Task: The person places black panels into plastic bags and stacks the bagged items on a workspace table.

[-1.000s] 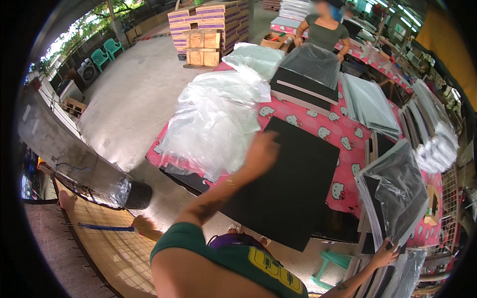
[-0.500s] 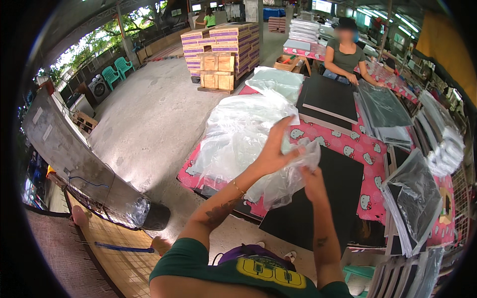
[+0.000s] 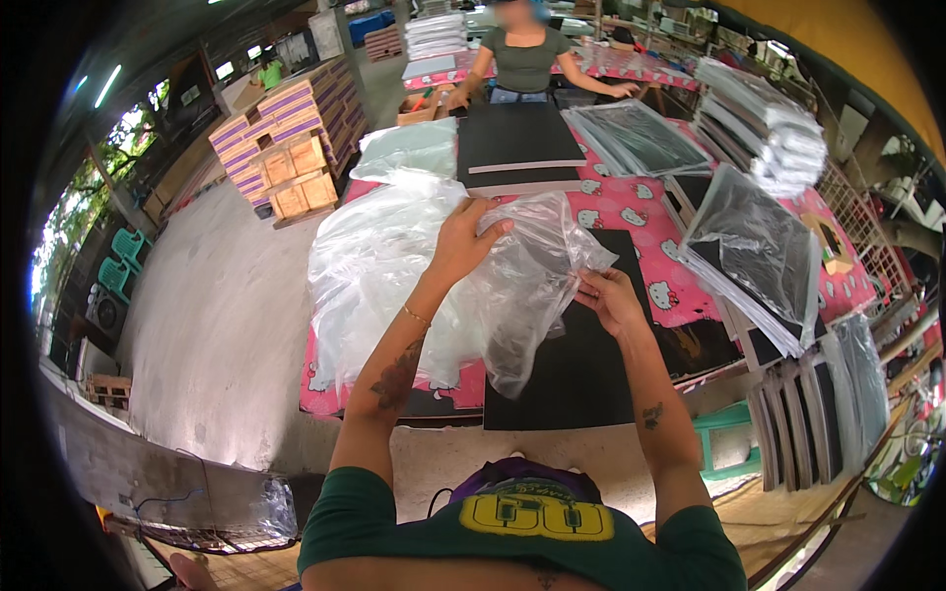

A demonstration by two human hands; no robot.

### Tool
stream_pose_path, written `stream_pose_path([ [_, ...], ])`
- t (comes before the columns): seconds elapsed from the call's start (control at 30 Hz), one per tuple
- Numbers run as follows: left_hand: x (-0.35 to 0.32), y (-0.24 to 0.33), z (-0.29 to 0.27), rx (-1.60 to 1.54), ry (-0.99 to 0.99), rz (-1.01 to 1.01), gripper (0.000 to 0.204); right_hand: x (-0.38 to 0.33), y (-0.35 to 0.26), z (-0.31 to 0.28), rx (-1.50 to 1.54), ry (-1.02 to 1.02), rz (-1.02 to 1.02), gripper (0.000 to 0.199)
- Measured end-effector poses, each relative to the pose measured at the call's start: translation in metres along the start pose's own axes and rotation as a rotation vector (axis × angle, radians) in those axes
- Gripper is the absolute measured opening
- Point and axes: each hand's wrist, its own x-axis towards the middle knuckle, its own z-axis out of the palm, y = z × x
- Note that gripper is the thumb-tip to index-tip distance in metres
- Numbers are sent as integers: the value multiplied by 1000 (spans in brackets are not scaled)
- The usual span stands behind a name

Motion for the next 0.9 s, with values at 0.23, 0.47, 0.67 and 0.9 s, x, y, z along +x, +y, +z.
stream_pose_path([
  [0.23, -84, 102, 35, -635, -173, -433, 23, -55, -10, 19, 177, -96, -37, 16],
  [0.47, -92, 77, 29, -305, 55, -397, 14, -84, -14, -28, 385, -483, -189, 24],
  [0.67, -80, 129, 12, -683, -56, -632, 14, -95, -20, 9, 23, -200, -245, 57],
  [0.9, -57, 137, -22, -757, -12, -536, 10, -76, -35, 12, -705, -755, -288, 90],
])
